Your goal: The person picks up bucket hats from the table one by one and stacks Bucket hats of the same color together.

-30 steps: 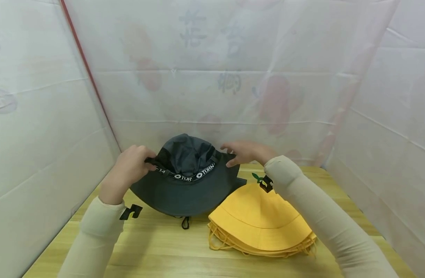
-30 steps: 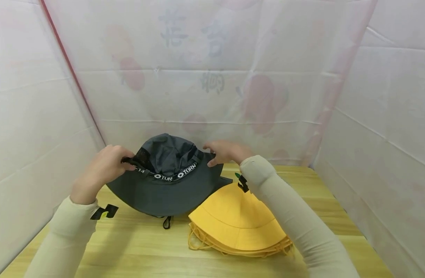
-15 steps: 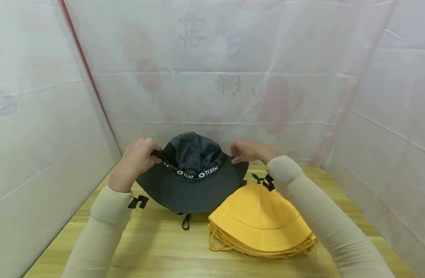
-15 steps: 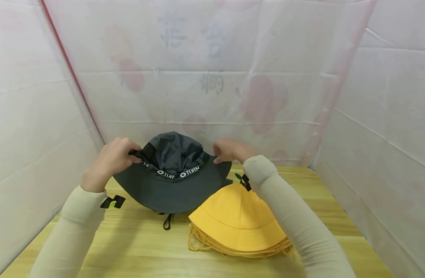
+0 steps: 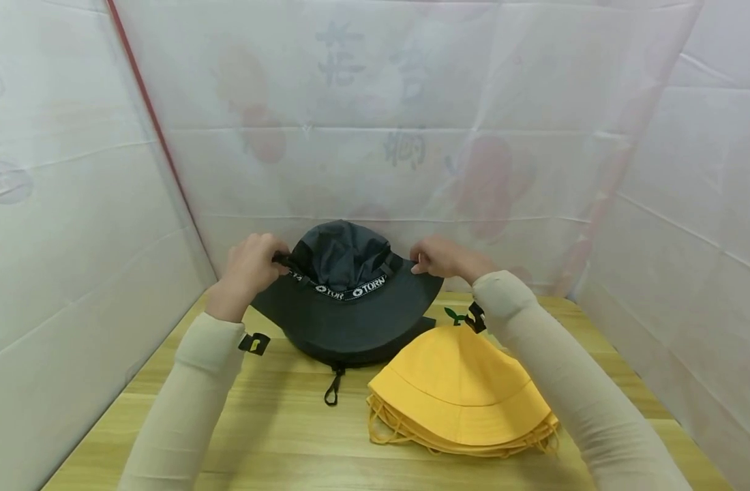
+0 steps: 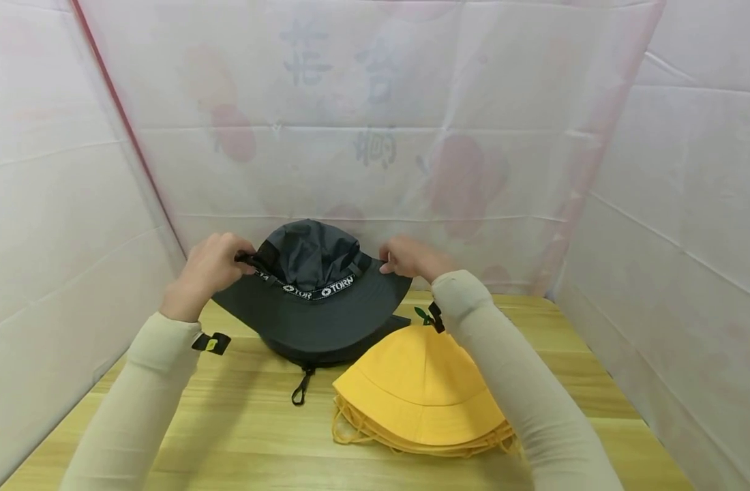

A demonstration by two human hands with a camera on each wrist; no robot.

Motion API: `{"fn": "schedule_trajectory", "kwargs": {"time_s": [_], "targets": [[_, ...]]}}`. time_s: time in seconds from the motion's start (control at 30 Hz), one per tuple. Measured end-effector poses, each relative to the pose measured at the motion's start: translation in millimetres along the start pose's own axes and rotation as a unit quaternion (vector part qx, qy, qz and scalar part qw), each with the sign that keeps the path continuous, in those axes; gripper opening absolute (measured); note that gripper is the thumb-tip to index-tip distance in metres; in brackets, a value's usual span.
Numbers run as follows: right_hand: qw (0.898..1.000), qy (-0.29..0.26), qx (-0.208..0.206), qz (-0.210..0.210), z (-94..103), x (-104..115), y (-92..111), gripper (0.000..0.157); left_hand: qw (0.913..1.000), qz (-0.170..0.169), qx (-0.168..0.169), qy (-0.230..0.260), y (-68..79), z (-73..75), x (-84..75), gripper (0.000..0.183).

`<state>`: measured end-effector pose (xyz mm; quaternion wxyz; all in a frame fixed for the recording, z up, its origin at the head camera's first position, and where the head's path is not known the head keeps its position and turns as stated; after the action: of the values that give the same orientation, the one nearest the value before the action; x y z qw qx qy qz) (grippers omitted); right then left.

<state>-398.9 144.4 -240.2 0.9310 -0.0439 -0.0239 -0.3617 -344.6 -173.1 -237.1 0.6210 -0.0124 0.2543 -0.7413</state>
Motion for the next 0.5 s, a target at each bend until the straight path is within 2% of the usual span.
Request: {"fn": "schedule_trajectory", "kwargs": {"time_s": [0.2, 0.5], "targets": [[1.000, 0.011, 0.005, -0.018, -1.3, -7, -3, 0.016, 0.9996, 0.004, 0.028, 0.004, -14.7, -12.2, 1.6, 0.016], [0.998, -0.001, 0.037, -0.057, -16.9, -29, -4, 0.023, 0.9956, -0.032, 0.087, 0.012, -33.0, -34.8, 0.5, 0.021]]}}
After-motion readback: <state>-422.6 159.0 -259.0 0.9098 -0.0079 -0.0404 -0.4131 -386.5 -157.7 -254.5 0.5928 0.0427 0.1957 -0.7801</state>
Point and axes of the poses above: each hand's wrist, its own y-axis away from the middle knuckle, its own z-axis out of the back of the hand, x = y × z, the point moved 5 cm from there along -y, towards the middle knuckle, and after that the axes turned 7 degrees about z, right-handed, at the moved point
